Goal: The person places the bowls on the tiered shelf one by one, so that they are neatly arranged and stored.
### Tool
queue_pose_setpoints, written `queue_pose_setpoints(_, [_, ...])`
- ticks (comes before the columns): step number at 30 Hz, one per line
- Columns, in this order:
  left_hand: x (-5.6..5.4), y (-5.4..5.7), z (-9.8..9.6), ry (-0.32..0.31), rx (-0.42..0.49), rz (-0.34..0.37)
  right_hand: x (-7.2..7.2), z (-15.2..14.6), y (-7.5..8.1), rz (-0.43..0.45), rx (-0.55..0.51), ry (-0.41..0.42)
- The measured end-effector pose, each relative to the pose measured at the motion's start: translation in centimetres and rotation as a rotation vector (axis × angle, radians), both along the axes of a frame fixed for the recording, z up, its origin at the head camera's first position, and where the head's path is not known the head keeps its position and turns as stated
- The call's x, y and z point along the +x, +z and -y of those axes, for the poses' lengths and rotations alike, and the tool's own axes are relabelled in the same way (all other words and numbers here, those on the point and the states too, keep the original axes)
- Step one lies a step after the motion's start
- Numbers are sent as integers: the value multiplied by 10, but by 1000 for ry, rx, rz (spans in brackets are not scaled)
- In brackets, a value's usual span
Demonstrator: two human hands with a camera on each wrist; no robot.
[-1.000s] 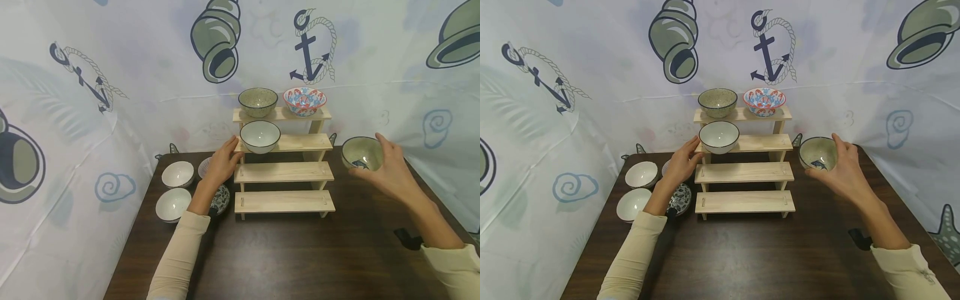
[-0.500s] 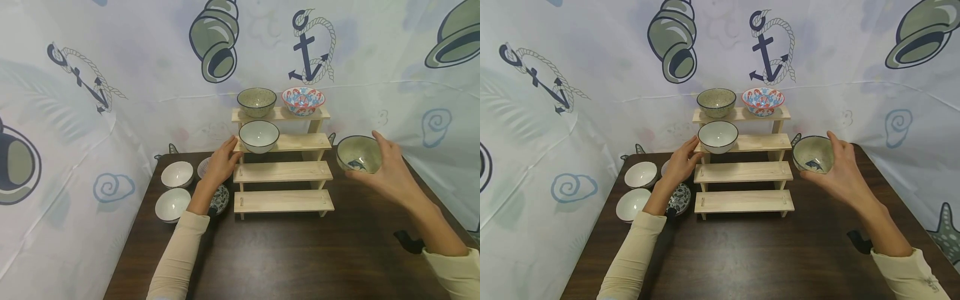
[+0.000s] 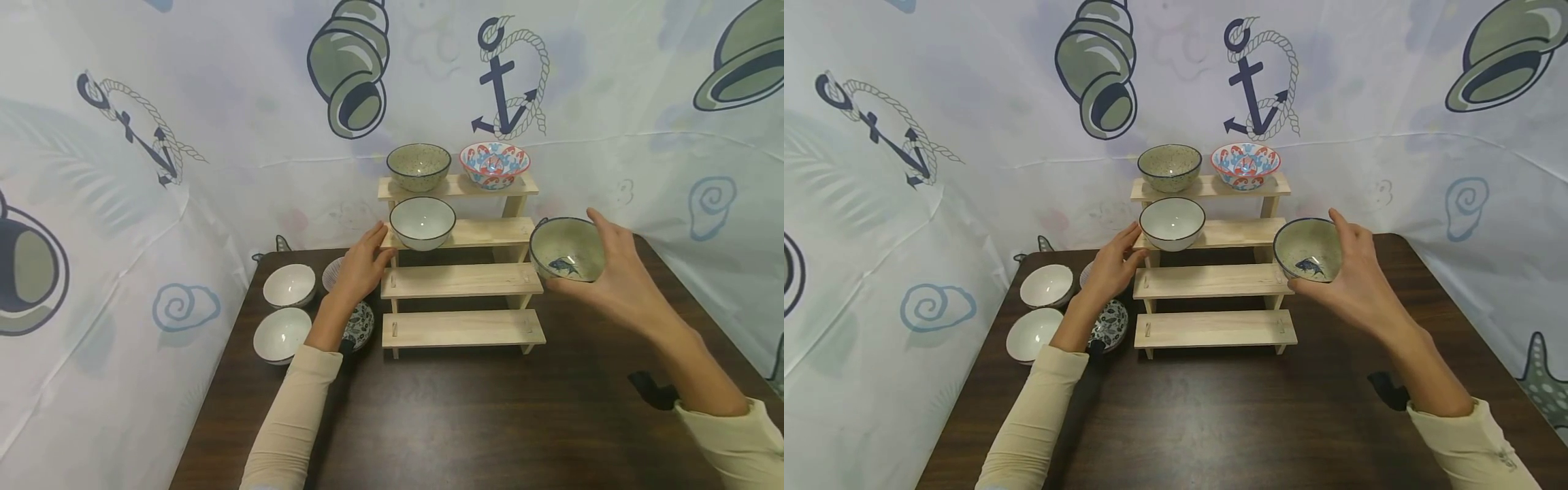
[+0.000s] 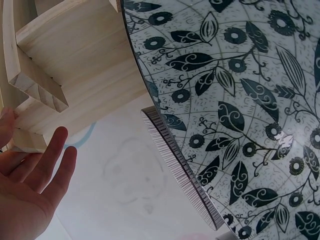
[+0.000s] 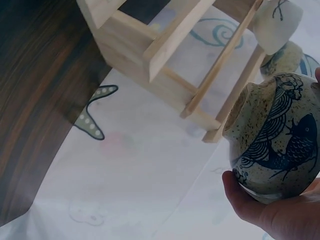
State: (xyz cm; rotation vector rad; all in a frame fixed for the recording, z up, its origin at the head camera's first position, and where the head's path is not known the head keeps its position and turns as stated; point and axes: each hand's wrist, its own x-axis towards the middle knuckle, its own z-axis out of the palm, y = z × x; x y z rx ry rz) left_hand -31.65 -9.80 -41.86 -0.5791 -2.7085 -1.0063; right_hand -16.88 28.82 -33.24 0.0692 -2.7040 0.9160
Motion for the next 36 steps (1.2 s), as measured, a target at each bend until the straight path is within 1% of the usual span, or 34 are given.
queue_pose_setpoints(11, [1,1,1,-6,12,2,-6,23,7,-1,-13,35])
queue_pose_setpoints(19, [-1,-2,2,-17,11,5,-13,36,11,13,-25,55])
queue_pose_setpoints(26, [-2,-1,2,-17,13,-5,-25,45,11,23,-11,66])
queue_pose_setpoints(33, [0,0,0,-11,15,22,-39,49,10,52,-30,68])
queue_pose_setpoints(36, [0,1,0,-6,10,17,-43,51,10,60,-33,61])
